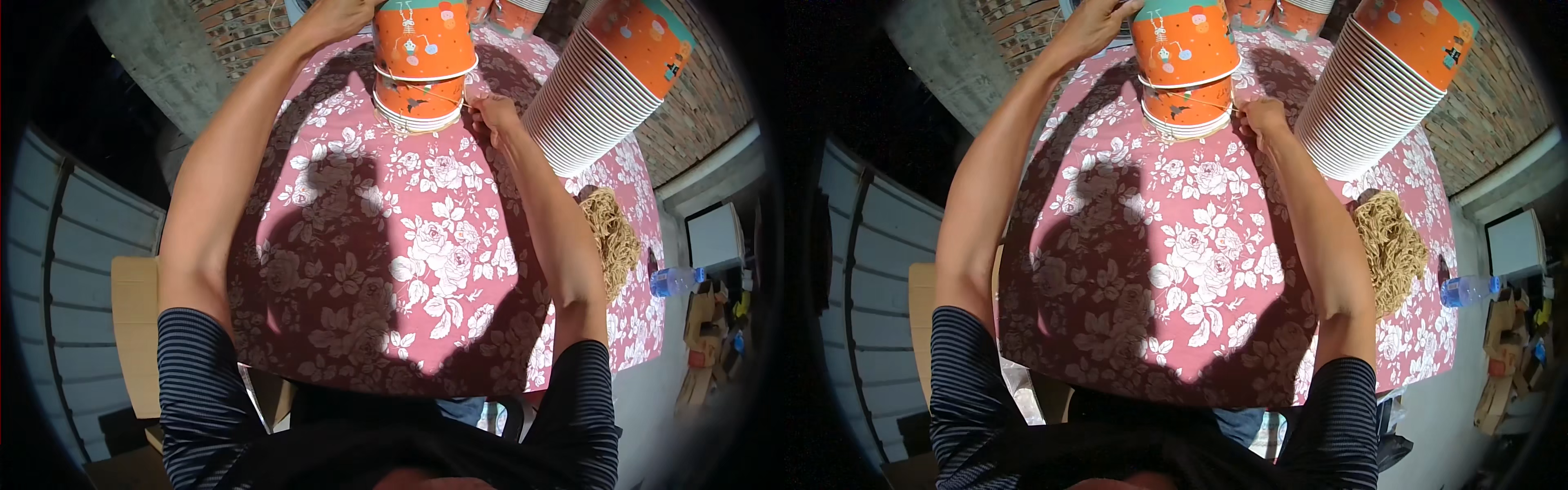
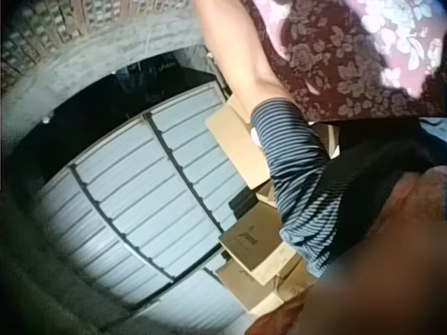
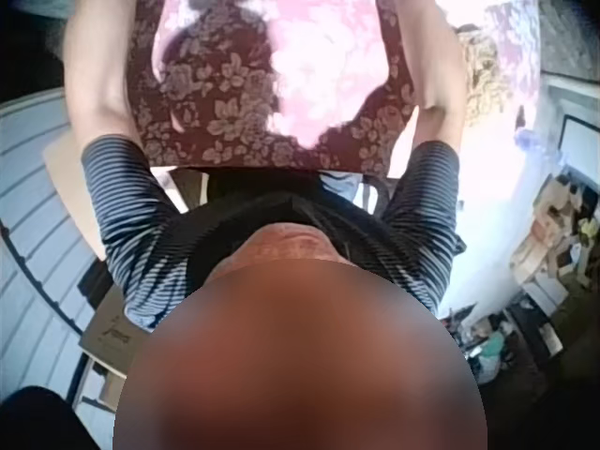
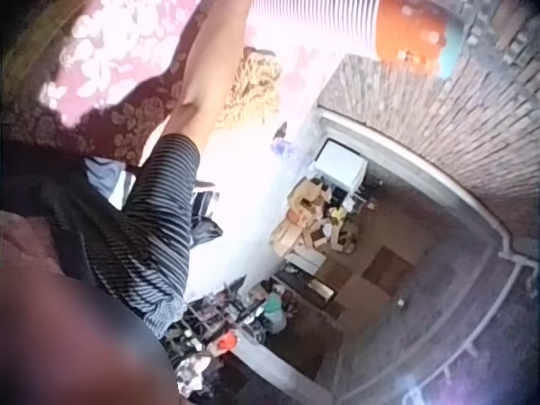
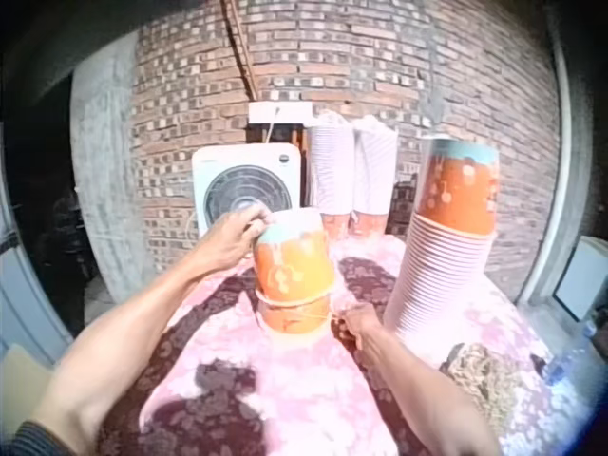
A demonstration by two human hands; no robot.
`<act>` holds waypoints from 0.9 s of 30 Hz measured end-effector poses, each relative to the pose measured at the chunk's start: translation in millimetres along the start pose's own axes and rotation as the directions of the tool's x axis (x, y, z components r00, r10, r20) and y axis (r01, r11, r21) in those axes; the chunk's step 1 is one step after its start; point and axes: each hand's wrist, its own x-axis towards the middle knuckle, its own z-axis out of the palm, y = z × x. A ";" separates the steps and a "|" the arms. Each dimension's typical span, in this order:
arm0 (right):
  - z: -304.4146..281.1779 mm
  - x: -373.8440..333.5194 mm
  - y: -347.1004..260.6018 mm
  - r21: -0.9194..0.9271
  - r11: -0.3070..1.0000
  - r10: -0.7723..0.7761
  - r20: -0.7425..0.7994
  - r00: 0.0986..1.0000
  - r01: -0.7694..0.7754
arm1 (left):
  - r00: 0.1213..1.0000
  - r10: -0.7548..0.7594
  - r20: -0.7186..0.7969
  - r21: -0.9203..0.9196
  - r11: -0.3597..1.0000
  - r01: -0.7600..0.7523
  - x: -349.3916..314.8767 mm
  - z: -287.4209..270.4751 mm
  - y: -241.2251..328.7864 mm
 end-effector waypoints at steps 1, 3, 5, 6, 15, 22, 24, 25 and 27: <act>5.7 -8.5 -2.2 -0.015 0.999 -0.041 0.002 0.999 0.041 | 1.000 -0.002 -0.001 0.009 1.000 0.002 1.6 -1.5 -3.6; 16.6 -8.8 8.5 -0.106 0.978 -0.177 0.026 0.984 0.179 | 0.964 0.251 0.090 0.207 0.942 -0.265 3.7 -5.5 -10.7; -1.0 0.4 24.1 -0.278 0.924 -0.284 -0.036 0.958 0.263 | 0.931 0.343 0.127 0.176 0.916 -0.362 10.0 16.1 11.9; -11.0 1.7 29.8 -0.315 0.896 -0.342 -0.038 0.939 0.314 | 0.915 0.373 0.155 0.128 0.911 -0.393 8.8 28.1 31.4; -20.9 -115.3 -37.0 -0.520 0.571 -0.676 0.140 0.723 0.635 | 0.960 0.263 0.092 0.475 0.836 -0.275 -44.5 74.8 24.3; -136.6 -155.9 -245.6 -0.882 -0.465 -0.825 0.399 -0.400 0.079 | 0.963 0.267 0.014 0.351 0.901 -0.255 -18.7 90.2 101.7; -158.8 -147.3 -280.1 -0.878 -0.478 -0.779 0.426 -0.460 -0.003 | 0.930 0.366 -0.040 0.282 0.897 -0.341 -4.2 109.5 142.5; -159.1 -148.6 -285.4 -0.955 -0.103 -0.973 0.155 0.171 0.278 | 0.888 0.453 -0.083 0.271 0.867 -0.417 2.1 117.3 149.3; -179.1 -140.9 -300.2 -0.942 -0.123 -0.935 0.215 0.283 0.312 | 0.843 0.524 -0.123 0.195 0.846 -0.497 20.2 140.7 180.7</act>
